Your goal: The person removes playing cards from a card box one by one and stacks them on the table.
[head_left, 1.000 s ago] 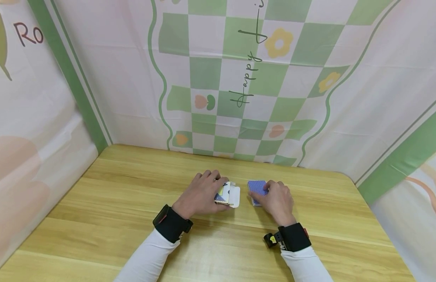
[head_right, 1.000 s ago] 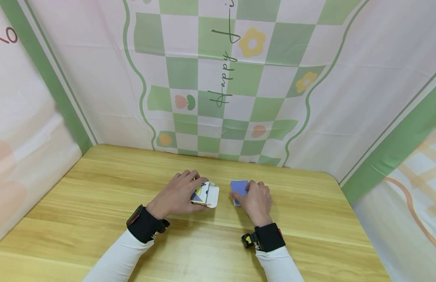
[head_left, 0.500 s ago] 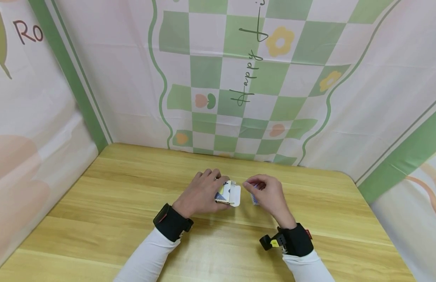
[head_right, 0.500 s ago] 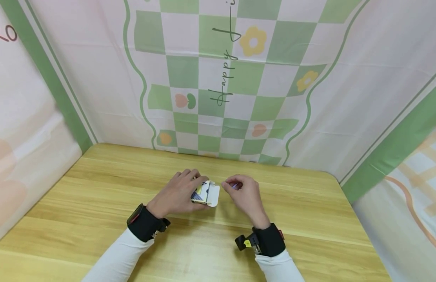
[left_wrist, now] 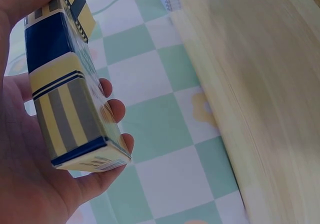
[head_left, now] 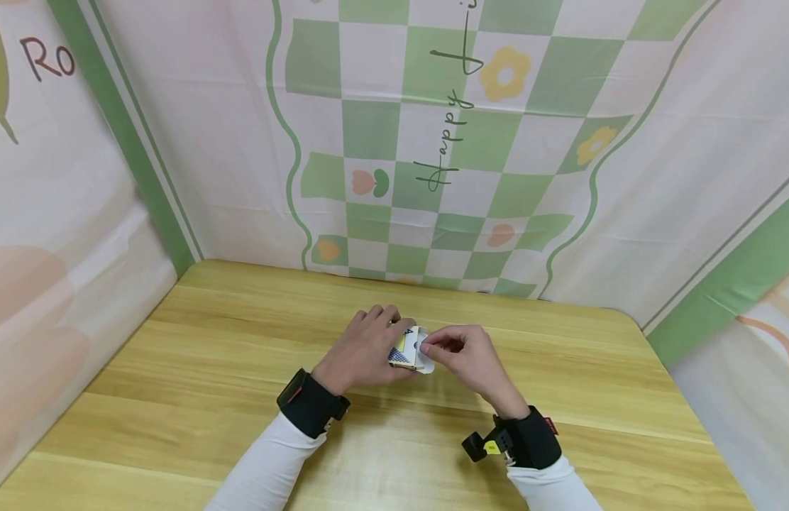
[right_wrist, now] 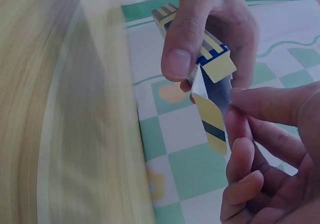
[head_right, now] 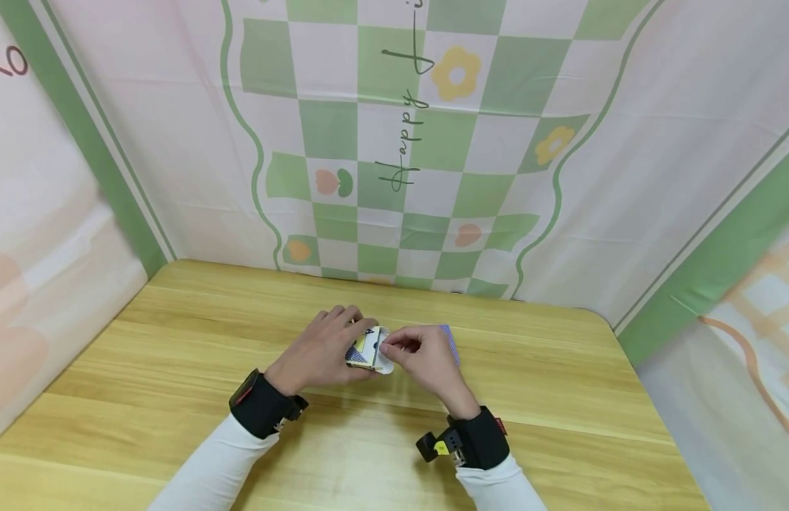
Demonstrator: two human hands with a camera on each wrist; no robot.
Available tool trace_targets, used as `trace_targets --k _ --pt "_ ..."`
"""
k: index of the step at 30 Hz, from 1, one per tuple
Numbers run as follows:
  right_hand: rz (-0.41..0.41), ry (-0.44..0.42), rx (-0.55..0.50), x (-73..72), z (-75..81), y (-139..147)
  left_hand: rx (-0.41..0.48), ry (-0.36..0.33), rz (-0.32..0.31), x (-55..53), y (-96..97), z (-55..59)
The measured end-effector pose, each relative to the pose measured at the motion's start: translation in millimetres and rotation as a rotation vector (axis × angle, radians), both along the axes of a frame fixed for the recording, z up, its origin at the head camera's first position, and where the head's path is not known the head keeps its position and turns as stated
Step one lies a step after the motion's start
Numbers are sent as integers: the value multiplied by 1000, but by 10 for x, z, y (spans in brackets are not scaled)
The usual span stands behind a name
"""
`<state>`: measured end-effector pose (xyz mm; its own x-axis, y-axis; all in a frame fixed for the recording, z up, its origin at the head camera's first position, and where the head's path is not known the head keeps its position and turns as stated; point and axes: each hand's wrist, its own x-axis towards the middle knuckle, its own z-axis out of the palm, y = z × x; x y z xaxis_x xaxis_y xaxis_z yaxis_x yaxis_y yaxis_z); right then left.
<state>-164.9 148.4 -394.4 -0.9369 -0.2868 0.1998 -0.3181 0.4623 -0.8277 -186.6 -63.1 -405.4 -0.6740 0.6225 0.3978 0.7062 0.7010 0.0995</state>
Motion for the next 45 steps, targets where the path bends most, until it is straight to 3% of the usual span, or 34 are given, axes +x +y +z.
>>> trace_targets --k 13,26,38,45 --pt "-10 36 35 -14 -70 -23 1 25 -16 11 6 19" --pt "-116 51 132 22 -105 -95 8 39 -42 29 21 23" --pt "-137 15 154 54 -93 -120 7 56 -47 21 27 10" --pt "-101 -43 93 46 -88 -103 14 43 -41 23 19 18"
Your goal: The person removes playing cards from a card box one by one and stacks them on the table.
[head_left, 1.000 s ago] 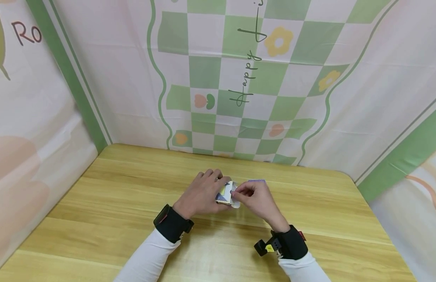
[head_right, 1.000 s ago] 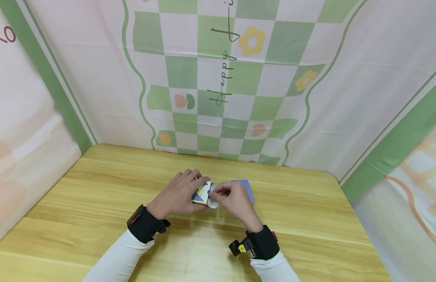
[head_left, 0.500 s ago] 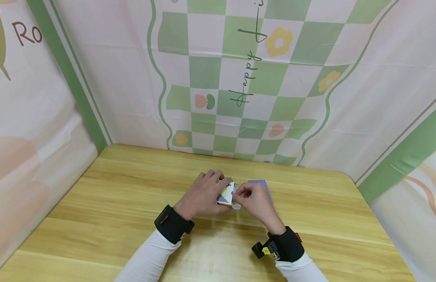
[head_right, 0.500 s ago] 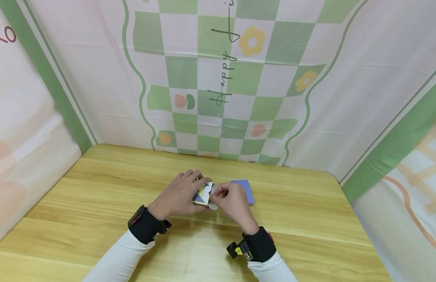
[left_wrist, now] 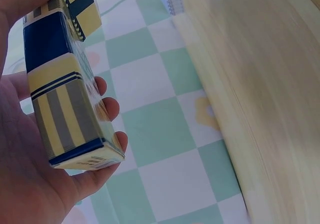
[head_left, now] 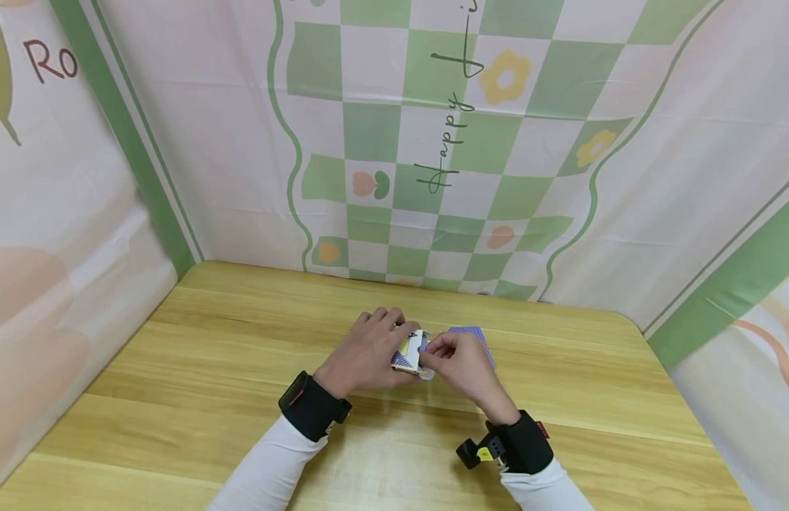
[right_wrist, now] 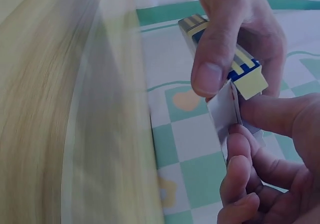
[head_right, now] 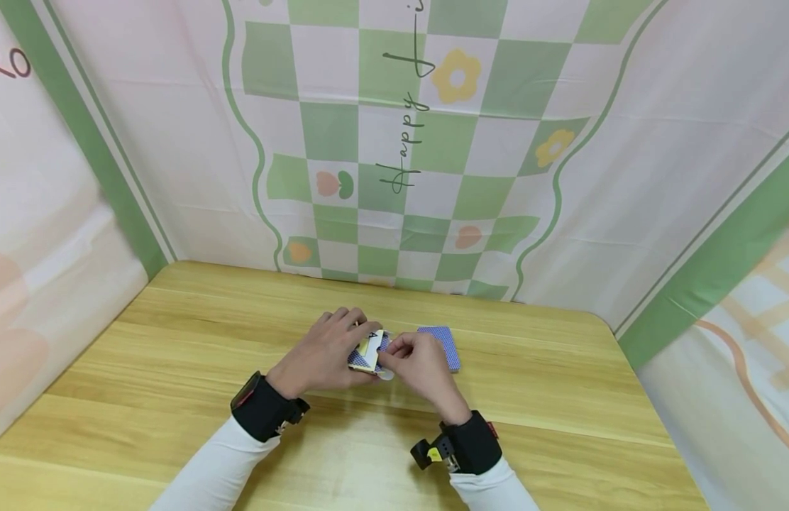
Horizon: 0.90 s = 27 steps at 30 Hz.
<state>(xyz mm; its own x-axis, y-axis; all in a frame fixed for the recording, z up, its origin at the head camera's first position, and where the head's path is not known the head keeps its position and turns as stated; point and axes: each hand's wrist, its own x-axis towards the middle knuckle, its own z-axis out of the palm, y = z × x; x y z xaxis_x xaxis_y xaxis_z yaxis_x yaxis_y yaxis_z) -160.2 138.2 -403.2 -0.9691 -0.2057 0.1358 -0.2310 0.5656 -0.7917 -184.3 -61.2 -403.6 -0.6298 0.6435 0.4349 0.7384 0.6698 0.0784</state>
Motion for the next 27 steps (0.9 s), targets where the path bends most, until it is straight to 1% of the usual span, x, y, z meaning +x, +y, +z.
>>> trace_targets --k 6,14,18,27 --pt "23 -102 -97 -14 3 12 7 -15 5 -4 -9 5" --pt "66 -196 -156 -25 33 41 4 -29 12 0 -11 15" --pt "85 -216 -167 -28 45 62 1 -30 13 2 -17 23" --pt "122 -229 -178 -54 79 148 1 -19 17 -10 -38 34"
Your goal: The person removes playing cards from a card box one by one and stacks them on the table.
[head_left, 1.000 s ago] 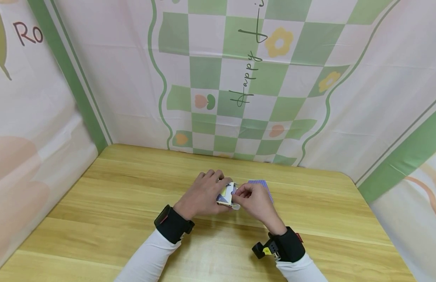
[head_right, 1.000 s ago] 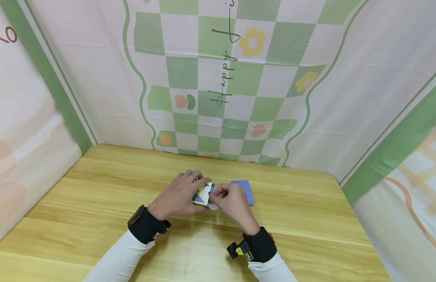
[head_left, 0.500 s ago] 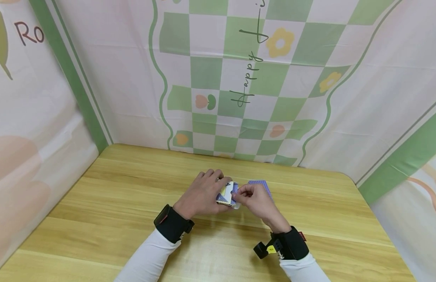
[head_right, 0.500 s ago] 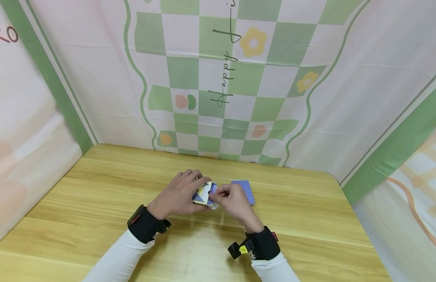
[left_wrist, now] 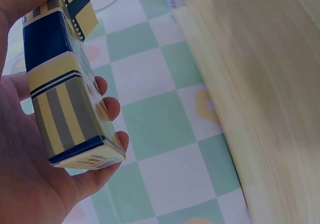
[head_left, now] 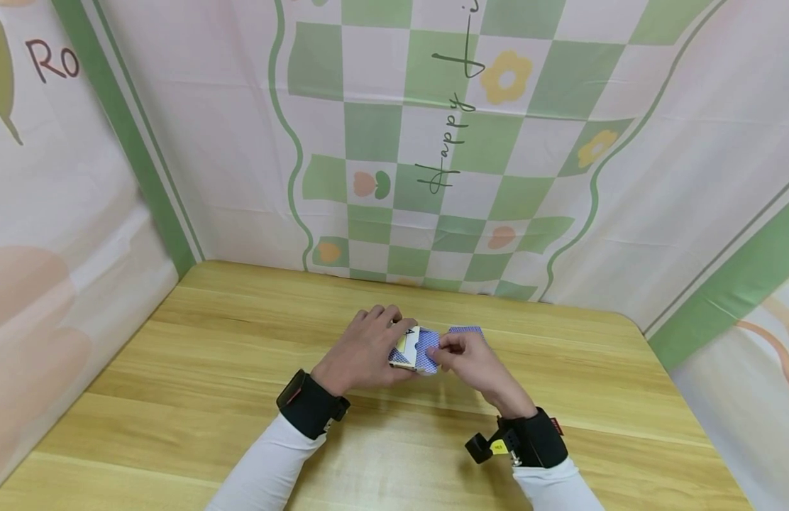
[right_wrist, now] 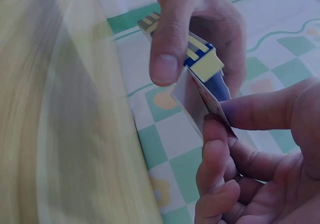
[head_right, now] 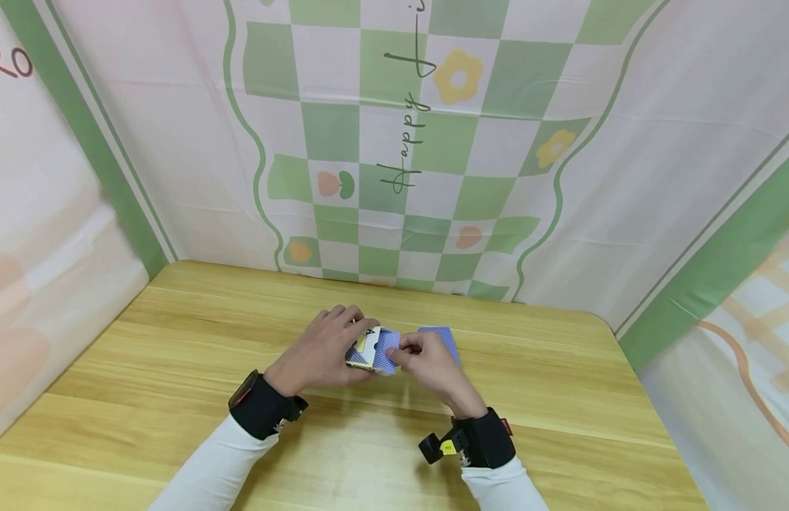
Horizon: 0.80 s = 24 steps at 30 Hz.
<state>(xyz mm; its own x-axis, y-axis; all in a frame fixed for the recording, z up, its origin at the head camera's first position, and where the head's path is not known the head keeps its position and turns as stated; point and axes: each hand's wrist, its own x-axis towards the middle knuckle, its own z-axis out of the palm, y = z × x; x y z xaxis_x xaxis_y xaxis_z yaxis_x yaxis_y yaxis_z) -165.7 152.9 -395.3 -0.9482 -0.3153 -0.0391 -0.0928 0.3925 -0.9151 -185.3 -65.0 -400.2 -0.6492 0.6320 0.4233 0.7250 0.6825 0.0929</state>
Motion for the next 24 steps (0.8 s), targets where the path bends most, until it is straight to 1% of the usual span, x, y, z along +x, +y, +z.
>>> trace_targets --k 4,11,18,24 --pt "14 -9 -2 4 38 29 -2 -2 7 -4 -7 3" --pt "3 -40 20 12 76 70 10 -18 13 -9 -12 3" --pt "15 -47 32 3 95 129 -5 -8 27 -8 -21 13" --pt "21 -69 14 3 109 161 -10 -18 27 -7 -27 22"
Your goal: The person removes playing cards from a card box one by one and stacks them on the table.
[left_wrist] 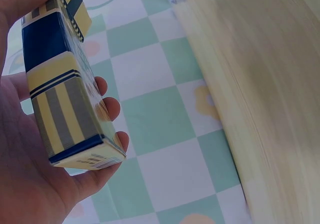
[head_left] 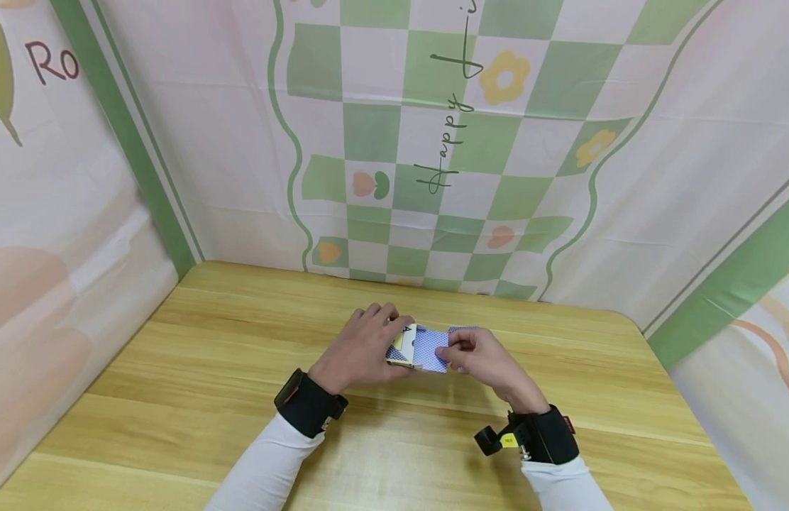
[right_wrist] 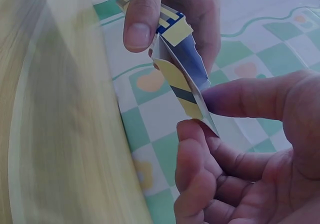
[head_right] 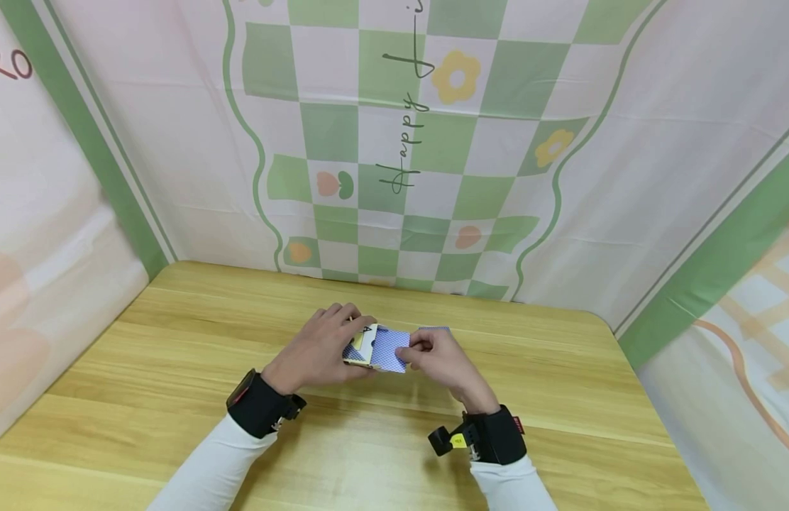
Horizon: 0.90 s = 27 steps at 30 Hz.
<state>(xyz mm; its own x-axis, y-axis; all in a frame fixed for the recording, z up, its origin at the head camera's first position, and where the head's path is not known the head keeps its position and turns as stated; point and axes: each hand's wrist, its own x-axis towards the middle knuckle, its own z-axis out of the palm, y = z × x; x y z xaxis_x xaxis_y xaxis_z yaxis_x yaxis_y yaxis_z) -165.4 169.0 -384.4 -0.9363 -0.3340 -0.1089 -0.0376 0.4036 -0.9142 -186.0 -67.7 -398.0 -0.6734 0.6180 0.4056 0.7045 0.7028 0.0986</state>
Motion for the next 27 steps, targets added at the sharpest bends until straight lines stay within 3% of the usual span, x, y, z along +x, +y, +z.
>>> trace_targets --k 7,10,14,18,22,27 --pt "-24 -49 -35 -12 -3 3 -5 15 -1 -3 -5 -5" --pt "-37 -25 -23 -16 -8 -4 -8 16 -1 -8 1 -12" --pt "-26 124 26 -24 -12 0 -4 16 -4 -11 6 -18" --pt "40 339 61 -28 -18 8 3 14 -6 -9 6 -14" --pt "108 493 116 31 44 -53 -12 12 -5 -4 11 -5" --pt "124 542 217 -5 -51 -49 -26 20 -18 1 25 -22"
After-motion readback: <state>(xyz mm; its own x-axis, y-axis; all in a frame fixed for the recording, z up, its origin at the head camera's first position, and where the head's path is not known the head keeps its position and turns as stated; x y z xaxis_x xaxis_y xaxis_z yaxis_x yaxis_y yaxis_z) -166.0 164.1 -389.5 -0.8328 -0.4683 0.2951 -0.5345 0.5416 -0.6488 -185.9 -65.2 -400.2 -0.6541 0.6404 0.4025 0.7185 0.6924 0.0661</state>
